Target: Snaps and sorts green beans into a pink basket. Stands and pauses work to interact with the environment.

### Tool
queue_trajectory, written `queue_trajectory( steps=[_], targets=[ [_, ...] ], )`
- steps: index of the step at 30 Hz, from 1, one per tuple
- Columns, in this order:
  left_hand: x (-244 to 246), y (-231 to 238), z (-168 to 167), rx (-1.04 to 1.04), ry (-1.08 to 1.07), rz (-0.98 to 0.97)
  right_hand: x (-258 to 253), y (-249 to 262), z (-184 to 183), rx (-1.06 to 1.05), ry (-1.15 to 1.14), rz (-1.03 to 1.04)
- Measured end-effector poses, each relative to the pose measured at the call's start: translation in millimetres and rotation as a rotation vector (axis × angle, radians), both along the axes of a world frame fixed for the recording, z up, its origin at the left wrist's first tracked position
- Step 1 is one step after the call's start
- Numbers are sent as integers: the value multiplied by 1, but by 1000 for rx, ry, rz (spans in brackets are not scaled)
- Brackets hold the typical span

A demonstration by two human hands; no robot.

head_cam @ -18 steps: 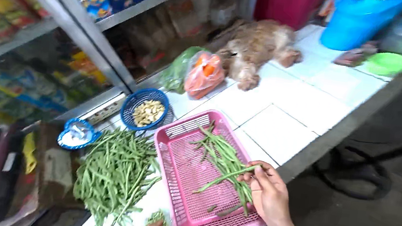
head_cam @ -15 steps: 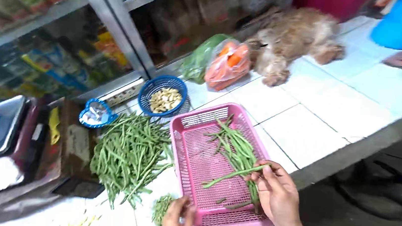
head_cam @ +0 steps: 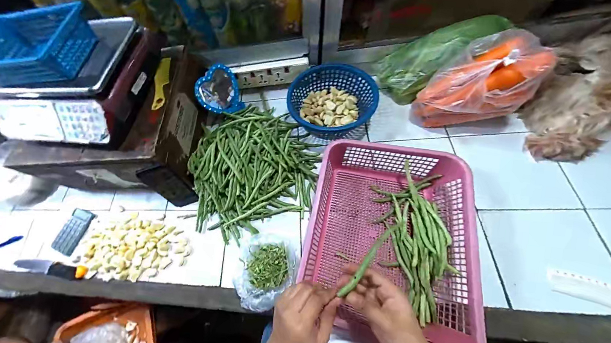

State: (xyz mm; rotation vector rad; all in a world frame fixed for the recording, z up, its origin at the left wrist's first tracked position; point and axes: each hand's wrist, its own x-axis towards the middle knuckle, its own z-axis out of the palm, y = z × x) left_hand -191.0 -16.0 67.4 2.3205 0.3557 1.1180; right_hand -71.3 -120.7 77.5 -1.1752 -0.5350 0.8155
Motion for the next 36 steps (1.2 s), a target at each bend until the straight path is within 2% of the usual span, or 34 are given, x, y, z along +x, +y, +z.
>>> queue_trajectory(
  steps=[7, 16, 23, 27, 30, 33, 36],
  targets=[
    [-12, -6, 4, 250, 141, 141, -13, 12, 2, -139, 72, 74],
    [-13, -9, -6, 263, 138, 115, 0, 8, 5, -270, 67, 211],
    [-22, 1, -10, 185, 147, -117, 4, -5, -11, -229, -388, 347],
    [-32, 12, -13, 89, 168, -221, 11, -8, -13, -201, -421, 549],
    [-46, 35, -16, 26, 185, 50, 12, -10, -19, -197, -344, 578],
    [-57, 53, -21, -52, 282, 334, 13, -11, -19, -292, -390, 450],
    [-52, 41, -10, -394, 496, 348, 15, -7, -16, -383, -483, 395]
  ],
)
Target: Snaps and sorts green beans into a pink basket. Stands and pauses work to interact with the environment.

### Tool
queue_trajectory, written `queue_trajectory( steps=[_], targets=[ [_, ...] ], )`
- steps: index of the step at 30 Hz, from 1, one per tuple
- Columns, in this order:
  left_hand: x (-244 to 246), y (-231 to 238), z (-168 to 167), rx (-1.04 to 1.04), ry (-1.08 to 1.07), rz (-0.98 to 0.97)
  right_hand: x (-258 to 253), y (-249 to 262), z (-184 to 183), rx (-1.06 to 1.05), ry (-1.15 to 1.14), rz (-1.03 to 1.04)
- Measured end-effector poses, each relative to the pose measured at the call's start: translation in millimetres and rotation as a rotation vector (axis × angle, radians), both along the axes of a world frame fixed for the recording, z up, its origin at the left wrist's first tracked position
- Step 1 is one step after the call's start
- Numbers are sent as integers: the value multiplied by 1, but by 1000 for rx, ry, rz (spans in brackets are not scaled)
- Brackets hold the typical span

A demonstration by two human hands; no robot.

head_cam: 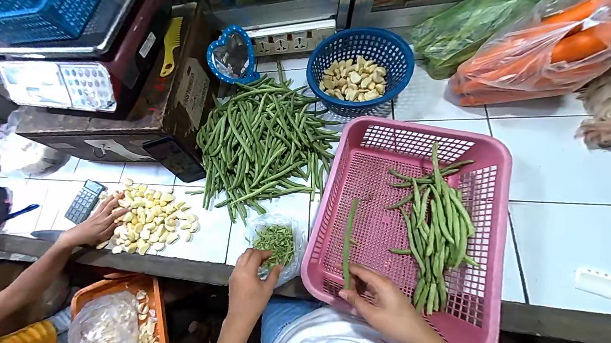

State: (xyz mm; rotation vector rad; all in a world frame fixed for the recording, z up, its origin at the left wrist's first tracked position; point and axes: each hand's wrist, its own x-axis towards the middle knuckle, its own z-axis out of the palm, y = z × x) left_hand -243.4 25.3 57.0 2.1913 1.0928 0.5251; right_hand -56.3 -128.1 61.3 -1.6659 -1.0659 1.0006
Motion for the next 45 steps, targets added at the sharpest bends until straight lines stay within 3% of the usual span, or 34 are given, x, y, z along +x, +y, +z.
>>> queue_trajectory(
  steps=[3, 5, 10, 13, 15, 17, 20, 24, 26, 29, 32, 37, 42, 45],
  targets=[
    [21, -22, 9, -376, -165, -89, -5, 4, 9, 6, -82, 86],
    [35, -33, 12, -421, -301, -188, -10, 7, 9, 65, -115, 162],
    [62, -15, 26, 55, -354, -274, -2, 8, 8, 87, -133, 74],
    [71, 36, 56, 393, -164, -184, 35, 12, 10, -240, -221, -5],
    [75, 66, 78, 395, -88, -91, 65, 10, -1, -484, -303, -64],
    [84, 71, 93, 442, -161, -19, 88, 3, -18, -639, -403, -110],
    [99, 38, 82, 386, -202, -199, 97, -2, -30, -756, -468, -62],
    [119, -12, 32, 271, -78, -579, 94, 4, -39, -726, -578, 21],
    [122, -26, 12, 184, -44, -651, 96, 4, -47, -680, -616, 77],
    [124, -33, 4, -27, 190, -689, 93, 6, -48, -624, -583, 172],
    [124, -32, 4, -154, 279, -618, 73, 9, -28, -425, -476, 138],
    [105, -29, 11, -94, 48, -448, 31, 7, -13, 34, -557, -91],
    [93, -33, 22, -34, 126, -382, 11, 17, -21, 256, -827, -162],
    [86, -36, 15, 61, -10, -300, 5, 22, -18, 284, -802, -171]
  ],
)
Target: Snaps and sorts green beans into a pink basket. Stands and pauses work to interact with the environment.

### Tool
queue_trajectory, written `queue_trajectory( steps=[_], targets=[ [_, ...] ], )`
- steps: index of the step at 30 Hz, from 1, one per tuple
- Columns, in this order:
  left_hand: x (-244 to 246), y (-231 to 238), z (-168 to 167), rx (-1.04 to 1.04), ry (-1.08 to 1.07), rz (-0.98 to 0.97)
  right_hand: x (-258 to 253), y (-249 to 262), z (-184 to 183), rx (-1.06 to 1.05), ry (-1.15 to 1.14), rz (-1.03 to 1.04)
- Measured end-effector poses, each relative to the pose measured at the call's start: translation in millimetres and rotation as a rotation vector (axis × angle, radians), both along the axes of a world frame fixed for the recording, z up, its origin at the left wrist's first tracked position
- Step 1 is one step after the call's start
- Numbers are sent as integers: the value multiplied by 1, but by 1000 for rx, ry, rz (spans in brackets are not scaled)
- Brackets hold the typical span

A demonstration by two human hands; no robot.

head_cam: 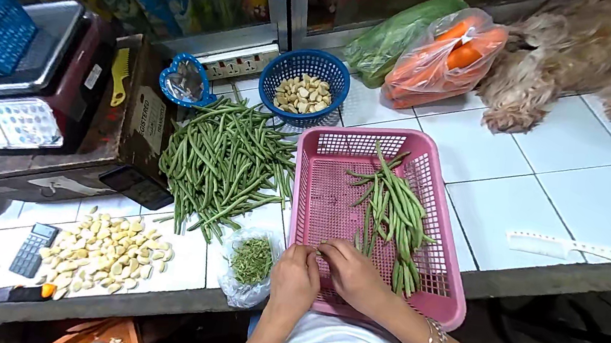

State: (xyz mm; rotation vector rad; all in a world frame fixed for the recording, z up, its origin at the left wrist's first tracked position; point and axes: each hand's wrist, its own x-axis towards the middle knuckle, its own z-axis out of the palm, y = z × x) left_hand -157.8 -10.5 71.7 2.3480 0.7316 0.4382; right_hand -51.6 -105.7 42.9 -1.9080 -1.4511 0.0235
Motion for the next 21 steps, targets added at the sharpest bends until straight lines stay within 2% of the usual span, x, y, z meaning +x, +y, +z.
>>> queue_trajectory(
  steps=[3, 6, 9, 12, 14, 17, 19, 21],
  targets=[
    [-5, -3, -10, 156, -181, 43, -6, 4, 3, 99, -22, -19],
    [-11, -7, -7, 143, -244, 74, -10, 6, 5, 207, -153, -22],
    [-18, -13, 2, -117, -303, 120, -13, 5, 1, 332, -235, -7],
    [-23, -19, 12, -401, -450, 115, -14, 1, 0, 443, -189, 59],
    [-28, -18, 14, -494, -553, 111, -16, -1, 4, 514, -31, 97],
    [-39, -2, 2, -386, -508, 264, -16, -4, 17, 585, 321, 16],
    [-53, 19, -21, -201, -274, 428, -8, -6, 23, 650, 571, -46],
    [-65, 36, -38, -125, -3, 526, 2, -8, 25, 695, 793, -100]
  ],
)
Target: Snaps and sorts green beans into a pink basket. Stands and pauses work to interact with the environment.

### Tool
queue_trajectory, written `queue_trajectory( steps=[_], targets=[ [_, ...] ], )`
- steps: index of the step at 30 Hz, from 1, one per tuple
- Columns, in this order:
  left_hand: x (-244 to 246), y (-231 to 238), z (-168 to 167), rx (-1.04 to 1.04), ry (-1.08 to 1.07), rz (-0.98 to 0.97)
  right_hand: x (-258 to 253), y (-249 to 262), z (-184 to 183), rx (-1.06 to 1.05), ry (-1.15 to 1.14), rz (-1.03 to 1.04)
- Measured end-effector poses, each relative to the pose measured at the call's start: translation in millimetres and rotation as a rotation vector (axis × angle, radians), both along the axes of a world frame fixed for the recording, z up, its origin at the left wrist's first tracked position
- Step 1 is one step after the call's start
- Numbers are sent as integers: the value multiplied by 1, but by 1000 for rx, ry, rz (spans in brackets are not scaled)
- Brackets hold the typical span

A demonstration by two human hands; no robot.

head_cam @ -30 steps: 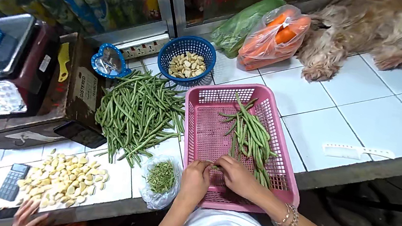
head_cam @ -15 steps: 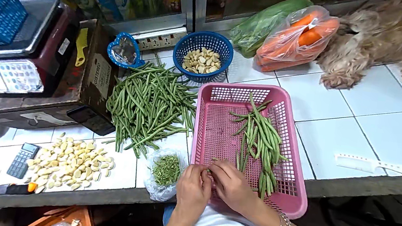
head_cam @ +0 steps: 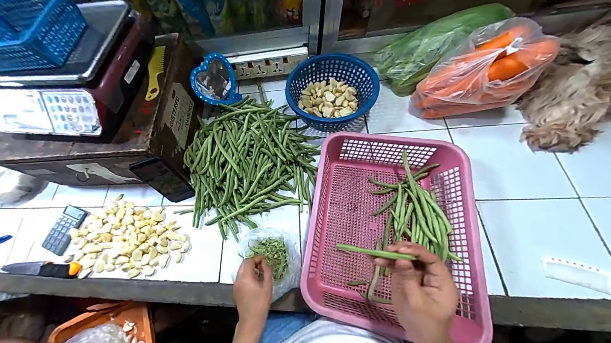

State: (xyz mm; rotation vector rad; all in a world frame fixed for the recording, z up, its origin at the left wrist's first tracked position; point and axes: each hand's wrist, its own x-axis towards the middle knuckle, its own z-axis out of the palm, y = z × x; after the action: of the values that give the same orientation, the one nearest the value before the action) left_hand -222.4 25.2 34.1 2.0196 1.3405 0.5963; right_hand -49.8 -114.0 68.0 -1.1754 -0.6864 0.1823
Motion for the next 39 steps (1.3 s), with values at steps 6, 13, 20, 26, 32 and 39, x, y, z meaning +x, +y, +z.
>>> queue_trajectory(
  steps=[6, 13, 20, 26, 32, 39],
  targets=[
    [15, -16, 19, 131, -163, -328, 4, -4, 2, -62, 394, 86],
    [54, -30, 42, 632, -482, -906, 11, -20, 1, -37, 352, 329],
    [54, 36, 62, 696, -210, -404, 57, -43, -35, -1077, -563, 590],
    [61, -15, 36, 602, -207, -763, 60, -22, -49, -1388, -794, 967],
    [55, -49, 17, 142, -23, -825, 43, -28, -34, -790, -690, 623],
    [50, -37, 30, 323, 63, -824, 16, -15, -21, -665, -872, 269]
  ],
)
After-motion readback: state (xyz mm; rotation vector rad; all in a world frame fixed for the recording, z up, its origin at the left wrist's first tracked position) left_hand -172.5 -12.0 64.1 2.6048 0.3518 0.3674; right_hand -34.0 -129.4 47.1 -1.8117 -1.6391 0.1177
